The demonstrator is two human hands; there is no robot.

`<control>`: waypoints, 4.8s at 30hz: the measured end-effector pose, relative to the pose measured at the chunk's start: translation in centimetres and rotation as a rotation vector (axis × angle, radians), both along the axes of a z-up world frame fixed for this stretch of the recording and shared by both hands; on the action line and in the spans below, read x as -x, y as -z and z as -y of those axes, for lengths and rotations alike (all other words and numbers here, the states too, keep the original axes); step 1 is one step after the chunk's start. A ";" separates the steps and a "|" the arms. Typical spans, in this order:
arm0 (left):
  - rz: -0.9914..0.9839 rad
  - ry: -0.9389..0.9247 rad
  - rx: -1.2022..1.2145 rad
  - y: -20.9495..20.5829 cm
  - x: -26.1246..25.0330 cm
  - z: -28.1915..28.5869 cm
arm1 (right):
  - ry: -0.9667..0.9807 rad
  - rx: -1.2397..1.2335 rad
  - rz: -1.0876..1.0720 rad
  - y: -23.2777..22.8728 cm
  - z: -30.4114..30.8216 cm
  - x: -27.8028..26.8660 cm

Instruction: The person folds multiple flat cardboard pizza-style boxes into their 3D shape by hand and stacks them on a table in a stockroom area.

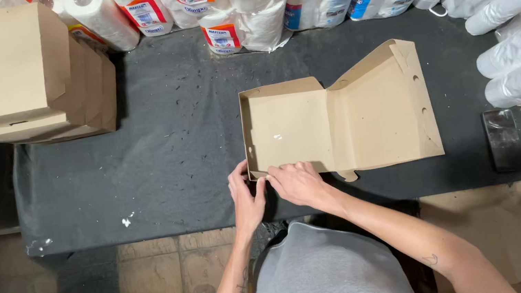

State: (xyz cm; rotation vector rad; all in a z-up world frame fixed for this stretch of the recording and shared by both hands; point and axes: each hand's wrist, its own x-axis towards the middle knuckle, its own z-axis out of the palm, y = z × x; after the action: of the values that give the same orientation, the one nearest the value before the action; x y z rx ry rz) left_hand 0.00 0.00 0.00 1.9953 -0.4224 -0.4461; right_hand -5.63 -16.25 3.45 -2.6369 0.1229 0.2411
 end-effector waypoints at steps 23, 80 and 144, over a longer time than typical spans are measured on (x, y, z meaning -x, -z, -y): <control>1.089 0.650 -0.551 -1.6 -7.6 2.9 | -0.555 0.212 0.225 14.5 17.1 8.8; 0.855 0.557 -0.574 0.7 -4.1 6.2 | 0.223 0.308 0.301 4.2 6.1 5.0; 0.678 0.514 -0.400 2.7 -0.3 2.4 | 0.382 0.074 0.291 2.7 6.3 13.2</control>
State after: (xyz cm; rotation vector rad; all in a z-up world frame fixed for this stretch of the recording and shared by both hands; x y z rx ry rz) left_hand 0.29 -2.40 -2.73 2.3953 -1.3772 -0.1488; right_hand -18.80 -22.54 0.77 -2.6217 0.5362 -0.2780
